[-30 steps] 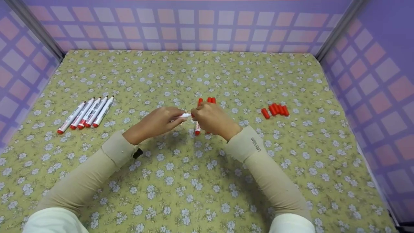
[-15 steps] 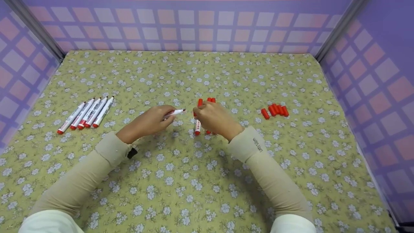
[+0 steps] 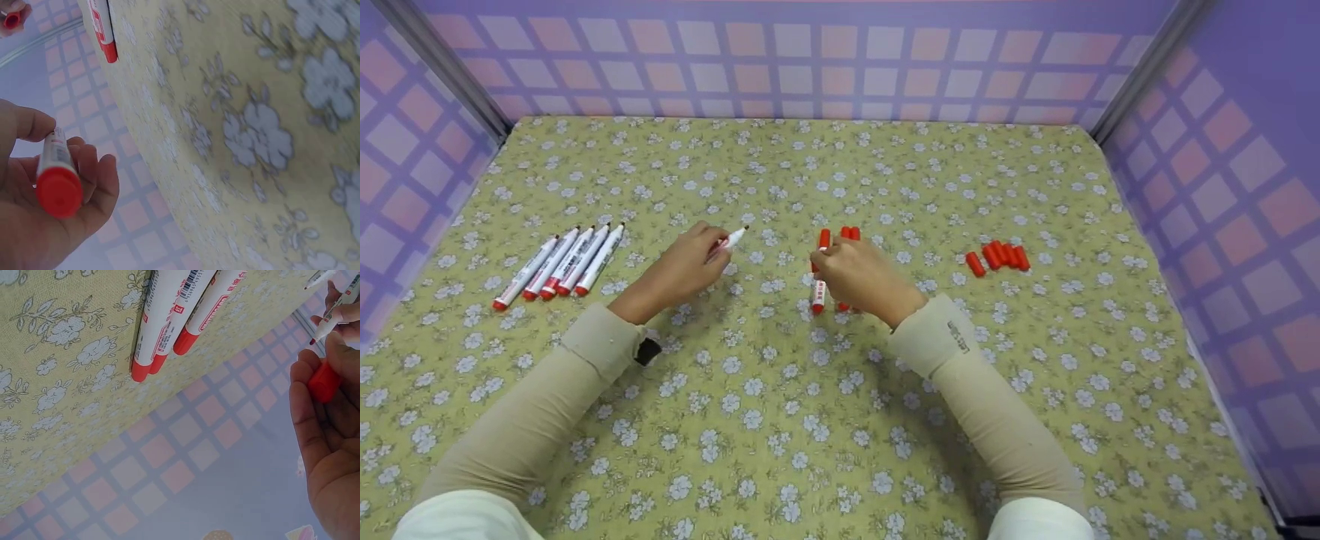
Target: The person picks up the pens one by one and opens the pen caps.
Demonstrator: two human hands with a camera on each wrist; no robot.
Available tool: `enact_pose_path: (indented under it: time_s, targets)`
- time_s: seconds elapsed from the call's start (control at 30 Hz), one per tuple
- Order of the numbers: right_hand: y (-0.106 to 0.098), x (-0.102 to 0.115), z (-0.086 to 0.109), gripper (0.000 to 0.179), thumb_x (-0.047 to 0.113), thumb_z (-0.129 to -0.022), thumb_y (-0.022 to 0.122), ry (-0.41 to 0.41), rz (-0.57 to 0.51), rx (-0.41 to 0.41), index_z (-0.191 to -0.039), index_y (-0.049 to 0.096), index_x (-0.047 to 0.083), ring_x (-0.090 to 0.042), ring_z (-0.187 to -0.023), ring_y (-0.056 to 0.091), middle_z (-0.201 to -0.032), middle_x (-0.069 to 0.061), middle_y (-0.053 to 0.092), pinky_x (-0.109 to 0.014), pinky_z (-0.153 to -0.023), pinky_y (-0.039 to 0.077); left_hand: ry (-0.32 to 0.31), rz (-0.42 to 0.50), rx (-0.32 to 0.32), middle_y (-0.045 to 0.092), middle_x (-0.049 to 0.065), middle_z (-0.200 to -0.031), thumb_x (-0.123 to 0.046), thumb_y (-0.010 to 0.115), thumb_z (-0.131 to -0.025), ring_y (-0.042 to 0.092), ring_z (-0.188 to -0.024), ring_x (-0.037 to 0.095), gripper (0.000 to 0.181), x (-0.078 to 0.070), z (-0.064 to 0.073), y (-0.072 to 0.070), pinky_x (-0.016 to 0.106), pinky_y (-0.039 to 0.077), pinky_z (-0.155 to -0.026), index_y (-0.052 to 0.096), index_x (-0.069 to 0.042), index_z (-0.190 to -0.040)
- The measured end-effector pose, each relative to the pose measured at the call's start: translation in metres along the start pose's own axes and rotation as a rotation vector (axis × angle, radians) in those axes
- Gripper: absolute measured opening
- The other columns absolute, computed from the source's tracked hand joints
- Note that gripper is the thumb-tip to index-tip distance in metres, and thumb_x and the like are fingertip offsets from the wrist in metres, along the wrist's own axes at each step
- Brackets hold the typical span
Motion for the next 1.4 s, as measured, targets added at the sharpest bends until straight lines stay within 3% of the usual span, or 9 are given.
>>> enact_pose_path:
  time_s: [0.37,0.63,0.8,1.03,1.23,1.4]
  targets:
    - [0.004,-0.005,0.001,0.009,0.007,-0.089,0.068,0.019,-0.014,0.022,-0.094,0.070,0.001,-0.023,-0.068,0.064,-0.081,-0.013,0.071,-0.033,-0.060,0.053,-0.087,-0.003,-0.066,0.048,0.014,-0.100,-0.019,0.041,-0.100,0.045,-0.077,0.023,0.031,0.037,0.000,-0.021,0.037,0.042,-0.068,0.057,0.004,-0.114]
    - [0.004,-0.007,0.003,0.007,0.007,-0.091,0.065,0.031,-0.008,0.034,-0.090,0.068,0.001,-0.022,-0.063,0.061,-0.073,-0.011,0.068,-0.033,-0.058,0.050,-0.184,0.007,-0.138,0.054,0.017,-0.104,-0.021,0.045,-0.101,0.049,-0.066,0.021,0.039,0.066,0.003,-0.042,0.035,0.043,-0.058,0.044,0.002,-0.133]
    - [0.004,-0.007,0.004,0.007,0.008,-0.090,0.065,0.031,0.010,0.033,-0.090,0.069,0.001,-0.021,-0.061,0.061,-0.073,-0.011,0.067,-0.032,-0.056,0.051,-0.225,-0.025,-0.182,0.055,0.017,-0.092,-0.018,0.047,-0.099,0.049,-0.065,0.022,0.031,0.080,0.007,-0.054,0.036,0.042,-0.059,0.048,0.004,-0.121]
    - [0.007,-0.008,0.004,0.009,0.009,-0.089,0.067,0.036,0.020,0.040,-0.093,0.070,0.001,-0.021,-0.060,0.060,-0.075,-0.011,0.068,-0.031,-0.055,0.051,-0.270,-0.071,-0.203,0.054,0.022,-0.094,-0.012,0.046,-0.097,0.049,-0.073,0.027,0.025,0.097,0.012,-0.064,0.041,0.041,-0.064,0.052,0.009,-0.110]
    - [0.008,-0.009,0.005,0.011,0.008,-0.088,0.069,0.041,0.010,0.036,-0.095,0.072,0.000,-0.021,-0.063,0.062,-0.080,-0.012,0.071,-0.032,-0.056,0.052,-0.321,-0.091,-0.192,0.042,0.016,-0.087,-0.008,0.044,-0.094,0.036,-0.063,0.022,0.015,0.111,0.017,-0.068,0.037,0.033,-0.055,0.045,0.002,-0.083]
    - [0.008,-0.009,0.006,0.013,0.009,-0.088,0.069,0.047,0.012,0.040,-0.097,0.072,-0.001,-0.022,-0.066,0.064,-0.083,-0.013,0.072,-0.033,-0.059,0.054,-0.344,-0.099,-0.188,0.042,0.016,-0.085,-0.008,0.044,-0.094,0.033,-0.059,0.020,0.014,0.118,0.021,-0.069,0.035,0.031,-0.052,0.043,0.000,-0.082]
Point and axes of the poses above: each hand's wrist, its own z-axis away from the middle knuckle, its own y-axis out of the palm, x = y × z, the point moved 9 cm from there along -z, towards the middle knuckle
